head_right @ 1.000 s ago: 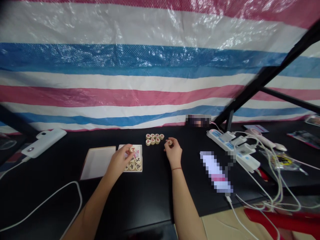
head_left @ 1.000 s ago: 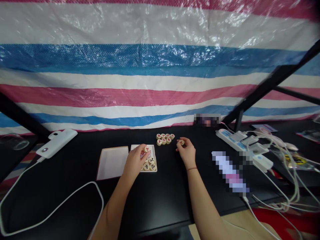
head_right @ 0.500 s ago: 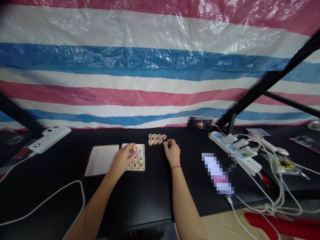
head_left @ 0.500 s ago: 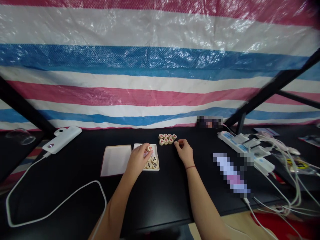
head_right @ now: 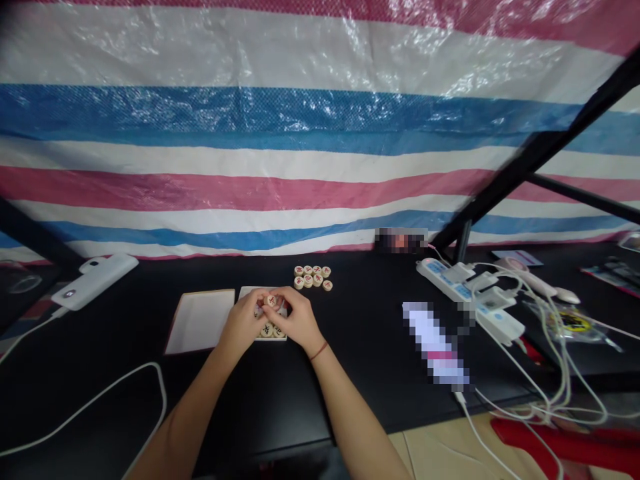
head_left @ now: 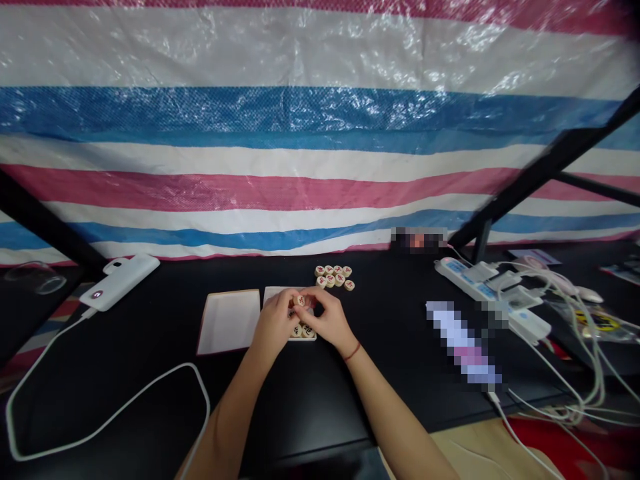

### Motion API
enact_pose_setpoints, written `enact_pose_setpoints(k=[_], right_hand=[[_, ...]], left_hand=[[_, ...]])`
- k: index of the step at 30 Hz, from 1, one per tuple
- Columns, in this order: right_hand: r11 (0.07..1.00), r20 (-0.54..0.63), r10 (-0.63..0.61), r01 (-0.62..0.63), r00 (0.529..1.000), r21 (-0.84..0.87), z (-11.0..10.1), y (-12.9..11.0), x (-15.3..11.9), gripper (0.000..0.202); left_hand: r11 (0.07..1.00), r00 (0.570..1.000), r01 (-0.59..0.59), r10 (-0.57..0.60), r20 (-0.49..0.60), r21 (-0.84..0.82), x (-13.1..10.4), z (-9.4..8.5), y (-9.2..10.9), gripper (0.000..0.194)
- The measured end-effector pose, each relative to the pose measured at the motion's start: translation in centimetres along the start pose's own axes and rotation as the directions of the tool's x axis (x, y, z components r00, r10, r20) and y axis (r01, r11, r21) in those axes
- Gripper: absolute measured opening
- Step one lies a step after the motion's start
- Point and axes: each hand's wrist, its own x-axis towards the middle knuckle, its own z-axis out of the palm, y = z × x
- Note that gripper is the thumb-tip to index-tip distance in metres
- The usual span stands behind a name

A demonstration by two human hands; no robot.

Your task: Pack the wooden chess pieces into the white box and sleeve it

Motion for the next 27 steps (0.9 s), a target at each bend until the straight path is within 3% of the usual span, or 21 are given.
enact_pose_setpoints(k=[5,9,12,17,22,27], right_hand=[[0.994,-0.070,0.094,-0.090,0.993,0.059,-0.8,1.4,0.1,0.020],[0.960,-0.358,0.108,-0.191,0.928,-0.205,-3.4,3.9,0.2,0.022],[0.880,-0.460,0.101,-0.295,0.882,-0.373,-5.2,5.8,-0.1,0.025],[0.809,-0.422,0.203,-0.394,0.884,-0.437,-5.8,7.4,-0.5,0.026],[0.826,-0.400,0.202,-0.375,0.894,-0.422,-5.6,7.6,-0.6,0.025],[0.820,-0.401,0.200,-0.376,0.894,-0.431,-5.8,8.0,-0.5,0.029]], left_hand=[[0.992,0.998,-0.057,0.053,0.037,0.114,0.1,-0.4,0.2,0.022],[0.925,0.996,0.091,-0.086,-0.029,0.368,0.3,-1.9,0.0,0.024],[0.866,0.980,0.197,-0.174,-0.092,0.460,0.4,-3.0,-1.1,0.026],[0.847,0.964,0.263,-0.253,-0.085,0.461,0.3,-3.3,-2.6,0.029],[0.844,0.931,0.345,-0.364,-0.034,0.411,0.3,-3.2,-2.4,0.031],[0.856,0.921,0.355,-0.390,0.019,0.375,0.3,-3.2,-2.5,0.031]])
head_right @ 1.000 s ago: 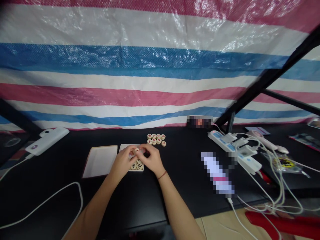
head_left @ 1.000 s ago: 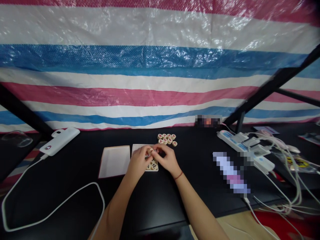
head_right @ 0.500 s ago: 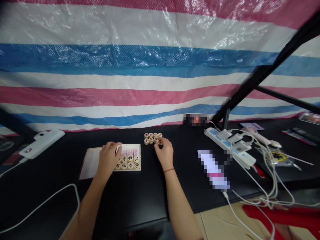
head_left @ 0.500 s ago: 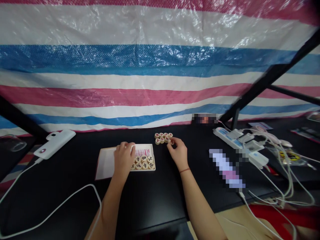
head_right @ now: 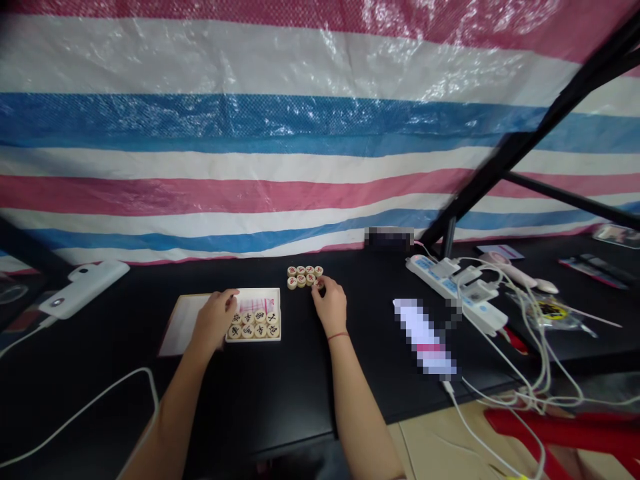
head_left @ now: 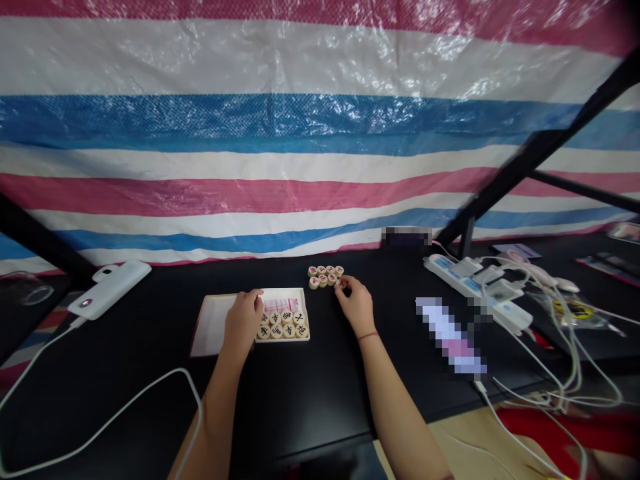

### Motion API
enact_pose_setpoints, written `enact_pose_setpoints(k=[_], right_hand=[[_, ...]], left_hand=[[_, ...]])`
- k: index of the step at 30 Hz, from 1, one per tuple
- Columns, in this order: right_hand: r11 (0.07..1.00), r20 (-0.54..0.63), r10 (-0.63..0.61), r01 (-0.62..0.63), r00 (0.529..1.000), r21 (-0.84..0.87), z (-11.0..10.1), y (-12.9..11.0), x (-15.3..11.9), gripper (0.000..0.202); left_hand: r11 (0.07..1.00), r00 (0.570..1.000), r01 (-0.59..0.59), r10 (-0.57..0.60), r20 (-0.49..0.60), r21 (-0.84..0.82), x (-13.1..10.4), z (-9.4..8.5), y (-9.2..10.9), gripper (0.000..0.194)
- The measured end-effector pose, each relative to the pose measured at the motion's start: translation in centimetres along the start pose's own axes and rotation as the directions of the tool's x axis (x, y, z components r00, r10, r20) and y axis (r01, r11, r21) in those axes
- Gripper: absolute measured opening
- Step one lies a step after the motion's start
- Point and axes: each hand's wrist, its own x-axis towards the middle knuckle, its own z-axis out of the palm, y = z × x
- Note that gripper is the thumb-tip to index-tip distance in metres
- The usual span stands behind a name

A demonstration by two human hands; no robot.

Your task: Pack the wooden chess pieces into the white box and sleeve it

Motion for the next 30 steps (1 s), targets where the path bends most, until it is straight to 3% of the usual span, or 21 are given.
enact_pose_setpoints(k=[6,10,23,30], right_hand=[[0.999,-0.008,-0.044,0.044,0.999,-0.025,0.2,0.5,0.2,0.026],[0.994,-0.017,-0.076,0.074,0.997,-0.075,0.5,0.8,0.4,0.027],[0.993,-0.063,-0.048,0.041,0.997,-0.108,1.2,2.0,0.9,0.021],[0.996,-0.067,-0.011,0.005,0.998,-0.092,0.9,1.6,1.1,0.025]], left_hand=[[1.000,1.000,-0.027,0.027,-0.009,-0.005,0.2,0.3,-0.4,0.030],[1.000,0.999,0.028,-0.028,0.045,-0.012,0.3,-0.1,-0.2,0.031],[0.995,0.994,0.089,-0.085,0.067,-0.055,0.2,-0.4,0.2,0.031],[0.997,0.997,0.062,-0.060,0.045,-0.045,0.3,-0.1,-0.3,0.030]])
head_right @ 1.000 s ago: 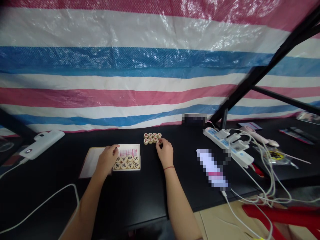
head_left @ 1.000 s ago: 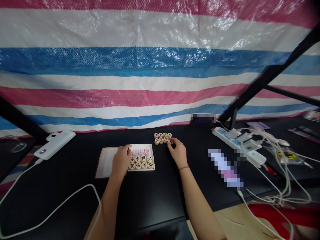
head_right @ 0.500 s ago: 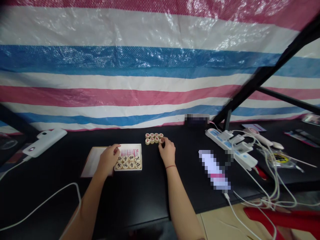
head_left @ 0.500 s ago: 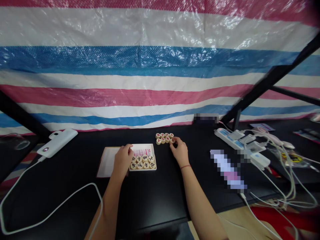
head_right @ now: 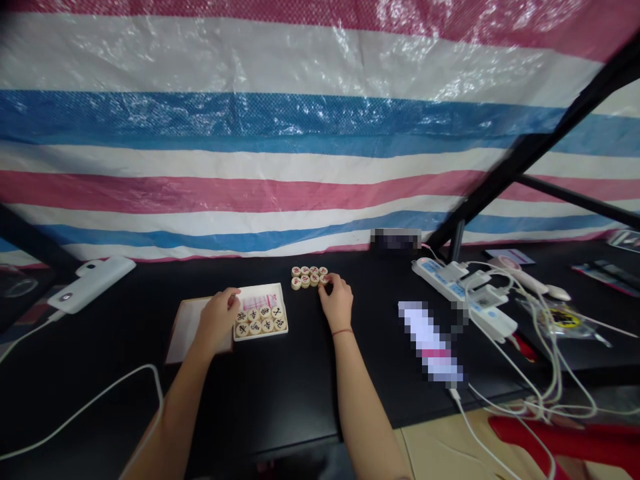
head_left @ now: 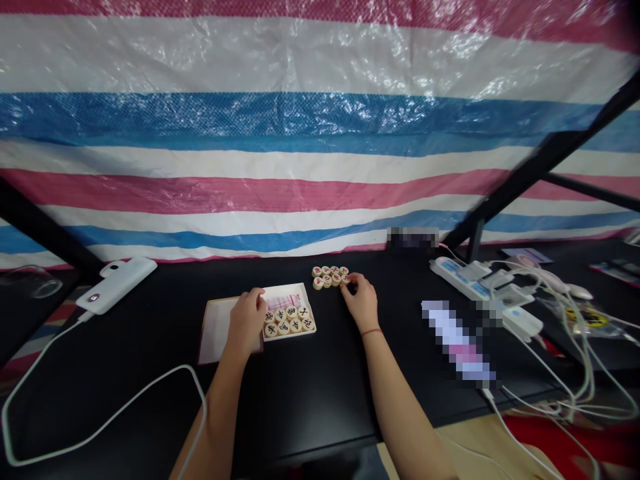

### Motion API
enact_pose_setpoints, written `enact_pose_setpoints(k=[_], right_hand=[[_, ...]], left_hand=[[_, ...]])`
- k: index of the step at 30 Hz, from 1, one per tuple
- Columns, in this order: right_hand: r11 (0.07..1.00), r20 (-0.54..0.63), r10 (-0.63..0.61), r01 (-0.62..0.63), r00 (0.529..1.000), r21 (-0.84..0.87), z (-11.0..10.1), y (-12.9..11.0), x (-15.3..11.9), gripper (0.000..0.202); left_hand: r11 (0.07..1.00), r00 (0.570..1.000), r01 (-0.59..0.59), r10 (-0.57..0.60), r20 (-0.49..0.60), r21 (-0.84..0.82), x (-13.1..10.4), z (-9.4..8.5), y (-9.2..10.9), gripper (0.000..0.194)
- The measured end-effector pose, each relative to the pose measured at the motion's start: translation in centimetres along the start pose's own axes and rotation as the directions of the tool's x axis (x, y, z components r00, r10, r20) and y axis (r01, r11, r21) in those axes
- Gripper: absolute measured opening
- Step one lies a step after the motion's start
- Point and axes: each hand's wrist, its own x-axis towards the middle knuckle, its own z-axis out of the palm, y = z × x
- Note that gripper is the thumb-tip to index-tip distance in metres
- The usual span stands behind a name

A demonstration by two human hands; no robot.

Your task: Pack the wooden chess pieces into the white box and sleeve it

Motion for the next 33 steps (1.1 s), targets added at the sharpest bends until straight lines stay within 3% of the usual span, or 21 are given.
enact_pose_setpoints(k=[5,8,11,14,18,25,33], right_hand=[[0.994,-0.125,-0.038,0.050,0.991,0.098,-1.3,-2.6,-0.6,0.024],[0.938,0.027,-0.134,0.118,0.991,0.326,-1.3,-5.1,-1.6,0.027],[0.889,0.250,-0.269,0.140,0.930,0.436,-0.8,-7.0,-2.5,0.030],[0.895,0.375,-0.314,0.141,0.872,0.422,-0.2,-7.7,-3.1,0.035],[0.915,0.421,-0.337,0.187,0.842,0.359,0.2,-7.8,-3.3,0.040],[0.925,0.366,-0.342,0.243,0.866,0.291,0.8,-7.6,-3.6,0.039],[0.935,0.362,-0.319,0.228,0.876,0.272,1.3,-7.4,-3.8,0.039]], left_hand=[[0.997,0.997,-0.060,0.061,-0.039,0.041,0.0,0.4,0.1,0.030],[0.979,0.984,-0.143,0.156,-0.081,0.146,-0.3,0.3,0.7,0.031],[0.948,0.974,-0.197,0.219,-0.064,0.248,-0.8,-0.2,1.0,0.031],[0.920,0.956,-0.269,0.291,-0.038,0.284,-1.3,-0.7,0.7,0.029],[0.919,0.943,-0.300,0.326,-0.065,0.256,-1.9,-0.5,-0.2,0.029],[0.922,0.940,-0.317,0.336,-0.053,0.221,-2.3,0.3,-0.3,0.027],[0.925,0.942,-0.332,0.335,0.019,0.184,-2.0,-0.3,-0.1,0.025]])
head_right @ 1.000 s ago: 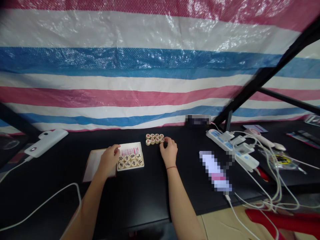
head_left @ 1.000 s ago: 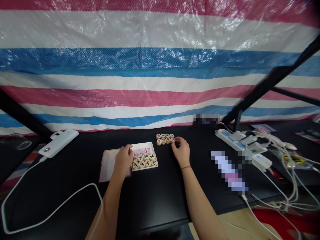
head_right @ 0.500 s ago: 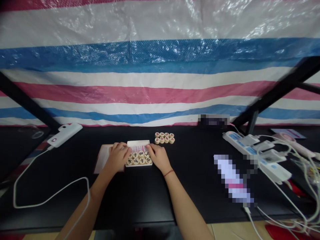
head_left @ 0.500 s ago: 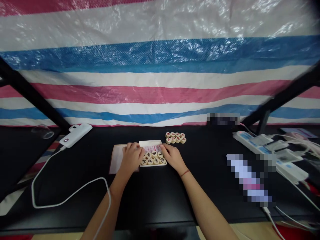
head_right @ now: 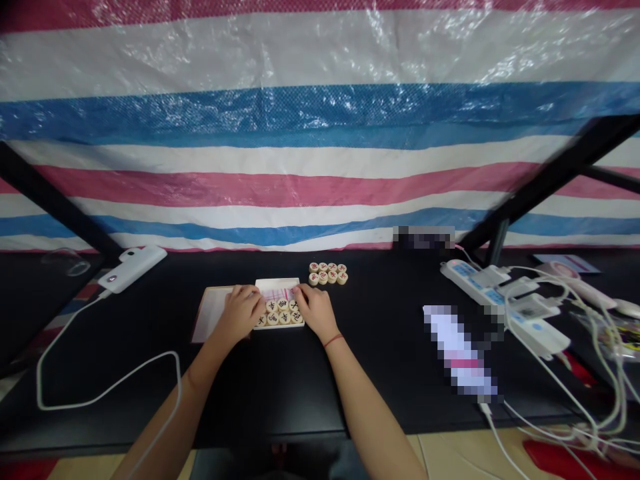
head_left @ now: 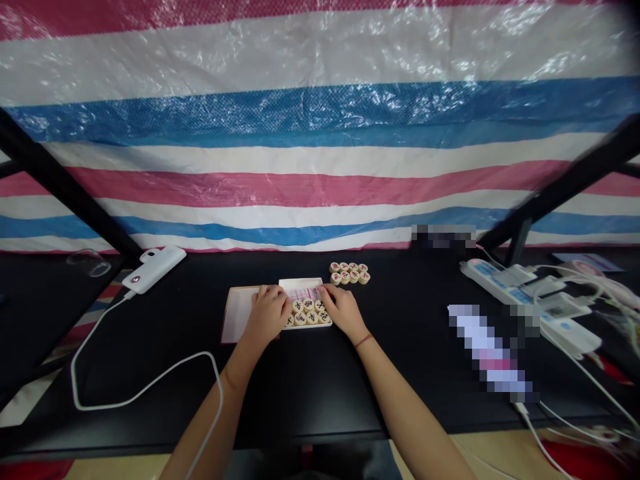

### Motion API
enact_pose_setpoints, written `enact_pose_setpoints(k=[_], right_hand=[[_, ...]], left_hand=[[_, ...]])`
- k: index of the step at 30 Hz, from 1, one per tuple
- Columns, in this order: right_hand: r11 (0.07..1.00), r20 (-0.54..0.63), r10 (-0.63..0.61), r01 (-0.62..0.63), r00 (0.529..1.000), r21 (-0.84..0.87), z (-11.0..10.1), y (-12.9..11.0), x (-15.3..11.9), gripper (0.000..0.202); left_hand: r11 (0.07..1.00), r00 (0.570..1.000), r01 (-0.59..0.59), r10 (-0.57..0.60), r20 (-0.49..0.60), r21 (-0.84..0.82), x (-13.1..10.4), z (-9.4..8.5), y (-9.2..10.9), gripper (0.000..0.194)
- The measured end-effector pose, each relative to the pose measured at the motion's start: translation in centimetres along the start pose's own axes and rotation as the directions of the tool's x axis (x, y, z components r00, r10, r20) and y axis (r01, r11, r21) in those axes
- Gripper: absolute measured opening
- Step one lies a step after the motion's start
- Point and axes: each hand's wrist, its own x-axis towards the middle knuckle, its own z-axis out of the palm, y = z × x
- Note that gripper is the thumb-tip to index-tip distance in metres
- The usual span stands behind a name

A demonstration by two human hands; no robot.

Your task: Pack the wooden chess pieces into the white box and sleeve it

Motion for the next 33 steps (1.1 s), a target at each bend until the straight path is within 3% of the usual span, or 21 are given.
enact_pose_setpoints(k=[6,15,19,22,24,27,33], right_hand=[[1.000,0.002,0.004,-0.004,1.000,0.017,-0.2,-0.2,0.0,0.036],[0.995,0.007,0.033,-0.033,0.999,0.095,-0.4,-0.2,0.1,0.037],[0.977,-0.080,0.066,-0.048,0.995,0.210,-1.0,-0.4,-0.1,0.037],[0.982,-0.165,-0.053,0.081,0.985,0.171,-1.4,-1.7,-0.5,0.027],[0.974,-0.146,-0.177,0.194,0.973,0.118,-1.4,-3.0,-0.8,0.026],[0.948,-0.113,-0.296,0.306,0.949,0.090,-1.0,-4.6,-1.3,0.027],[0.939,-0.158,-0.328,0.340,0.931,0.051,-0.2,-4.7,-2.0,0.019]], left_hand=[[0.997,0.996,-0.002,0.009,0.083,-0.082,0.0,-1.0,-0.1,0.023],[0.966,0.993,-0.028,0.056,0.104,-0.256,-0.2,-0.8,-0.8,0.019],[0.943,0.998,-0.063,0.066,-0.001,-0.327,0.0,-0.5,-1.3,0.021],[0.898,0.988,-0.074,0.007,-0.154,-0.434,0.1,-0.4,-1.0,0.025],[0.850,0.982,-0.054,-0.049,-0.182,-0.525,0.0,-0.3,-0.5,0.024],[0.756,0.982,-0.008,-0.116,-0.147,-0.654,-0.3,0.0,0.6,0.023],[0.608,0.987,0.037,-0.147,-0.067,-0.793,-0.6,1.0,1.6,0.025]])
